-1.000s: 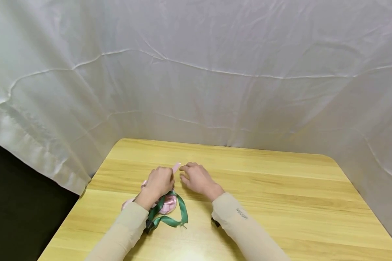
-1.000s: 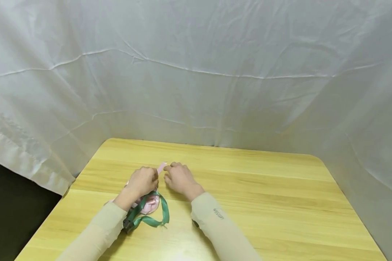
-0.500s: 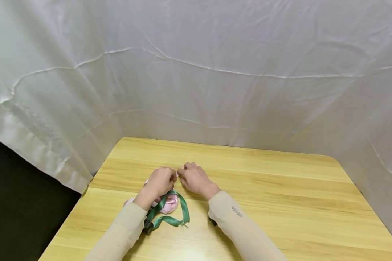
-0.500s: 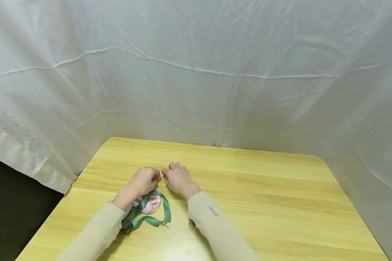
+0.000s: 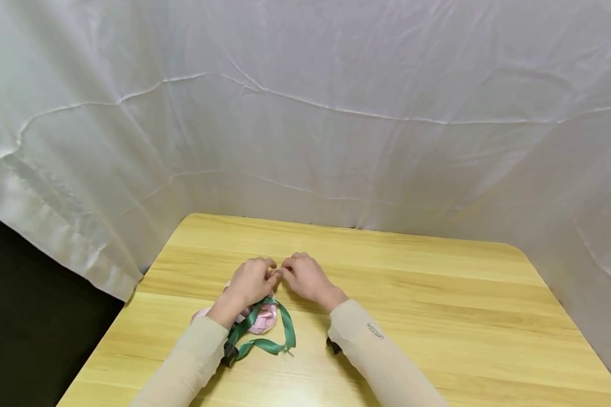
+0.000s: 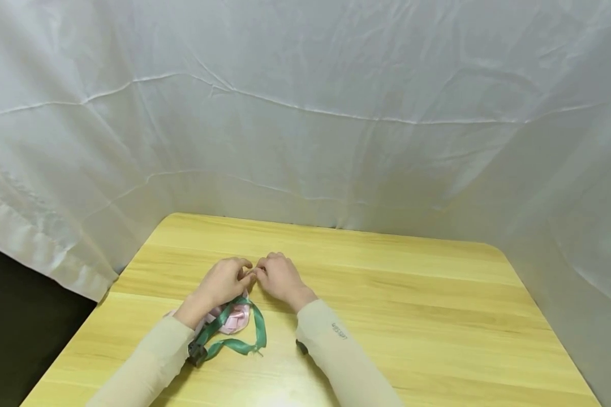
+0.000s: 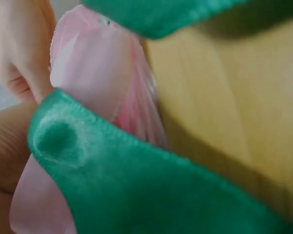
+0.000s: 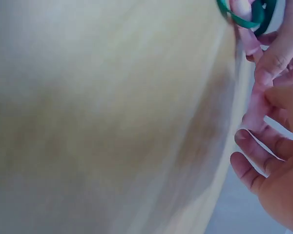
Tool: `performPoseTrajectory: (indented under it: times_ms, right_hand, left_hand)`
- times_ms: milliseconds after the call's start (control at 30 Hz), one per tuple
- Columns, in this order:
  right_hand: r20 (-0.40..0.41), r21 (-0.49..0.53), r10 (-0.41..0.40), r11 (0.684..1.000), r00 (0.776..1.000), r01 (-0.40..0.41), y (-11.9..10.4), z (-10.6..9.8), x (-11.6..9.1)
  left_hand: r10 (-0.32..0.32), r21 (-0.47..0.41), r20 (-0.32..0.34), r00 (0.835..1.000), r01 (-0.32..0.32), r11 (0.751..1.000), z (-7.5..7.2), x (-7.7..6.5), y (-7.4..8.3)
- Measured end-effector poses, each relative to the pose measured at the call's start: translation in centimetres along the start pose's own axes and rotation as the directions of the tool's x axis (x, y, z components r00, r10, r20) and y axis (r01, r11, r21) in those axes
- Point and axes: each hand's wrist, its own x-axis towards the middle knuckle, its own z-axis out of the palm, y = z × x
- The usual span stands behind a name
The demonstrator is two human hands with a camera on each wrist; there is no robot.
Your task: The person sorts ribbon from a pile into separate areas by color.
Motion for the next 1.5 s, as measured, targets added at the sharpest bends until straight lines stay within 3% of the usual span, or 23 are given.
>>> performPoseTrajectory:
  times_ms: [233, 467, 667, 967, 1067, 1300, 1500]
  right_hand:
    - [-0.08, 0.036, 0.039, 0.999, 0.996, -0.036, 0.8, -1.6, -0.2]
    - [-0.164, 0.046, 0.11, 0.994, 0.98, -0.104, 2.1, -3.5, -0.7]
    - [-0.197, 0.066, 0.202, 0.979, 0.959, -0.193, 3.4, -5.2, -1.5]
    - [-0.25, 0.062, 0.28, 0.96, 0.927, -0.273, 6.0, -7.0, -2.9]
    - [-0.252, 0.086, 0.312, 0.95, 0.916, -0.3, 6.9, -7.7, -3.2]
    - [-0.259, 0.128, 0.386, 0.922, 0.885, -0.364, 8.4, -9.2, -4.1]
    - [-0.277, 0.122, 0.407, 0.913, 0.87, -0.388, 9.3, -9.9, -4.8]
  left_hand:
    - [0.096, 0.091, -0.13, 0.987, -0.085, 0.992, -0.2, 0.1, 0.5]
    - [0.132, 0.067, -0.183, 0.974, -0.121, 0.99, -1.1, 0.1, 0.6]
    - [0.189, 0.069, -0.184, 0.964, -0.179, 0.981, -2.0, 0.1, 0.5]
    - [0.2, 0.053, -0.137, 0.97, -0.195, 0.979, -3.5, 0.0, -0.3]
    - [0.194, 0.01, -0.124, 0.973, -0.194, 0.981, -4.0, -0.1, -0.8]
    - [0.106, -0.159, -0.094, 0.99, -0.12, 0.98, -4.9, 0.1, -1.8]
    - [0.022, -0.361, -0.096, 0.995, -0.055, 0.931, -5.2, 0.6, -2.3]
